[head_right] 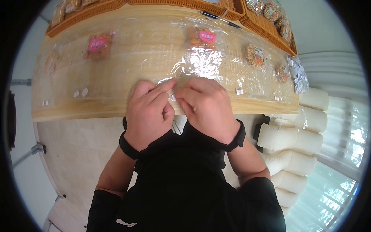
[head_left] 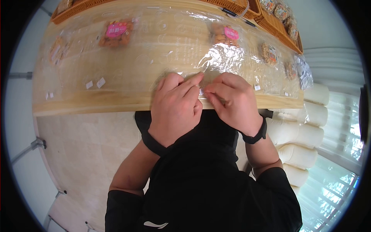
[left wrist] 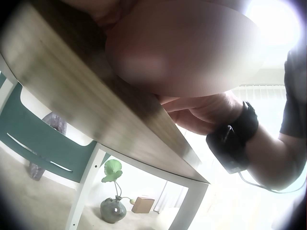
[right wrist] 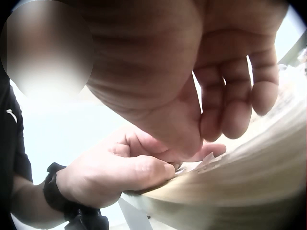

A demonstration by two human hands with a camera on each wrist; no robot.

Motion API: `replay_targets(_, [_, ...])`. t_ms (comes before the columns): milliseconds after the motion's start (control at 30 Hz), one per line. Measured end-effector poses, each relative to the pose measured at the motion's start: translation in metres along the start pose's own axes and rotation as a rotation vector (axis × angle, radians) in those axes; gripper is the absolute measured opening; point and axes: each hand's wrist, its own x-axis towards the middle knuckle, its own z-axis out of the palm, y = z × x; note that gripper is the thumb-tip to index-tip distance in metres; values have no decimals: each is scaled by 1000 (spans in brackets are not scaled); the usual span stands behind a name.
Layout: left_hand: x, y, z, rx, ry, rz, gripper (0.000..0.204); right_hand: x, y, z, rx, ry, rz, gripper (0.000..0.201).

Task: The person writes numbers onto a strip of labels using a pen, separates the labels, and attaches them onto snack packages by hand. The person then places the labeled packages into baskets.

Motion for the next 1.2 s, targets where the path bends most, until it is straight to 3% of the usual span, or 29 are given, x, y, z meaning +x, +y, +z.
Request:
replay_targets(133, [0, -1, -1, 15, -5, 17, 22, 4, 3, 0, -123, -45, -158, 8])
replay_targets(533, [1, 2, -2, -5, 10, -3, 9, 22, -7, -6, -299, -198, -323, 6])
replay_targets(833, [1, 1, -2, -18, 3, -14, 9, 31, -6, -8, -189, -313, -272, 13])
replay_targets(1200, [1, -1, 1, -30, 25, -8, 9, 34, -7, -9, -208, -330, -264, 16])
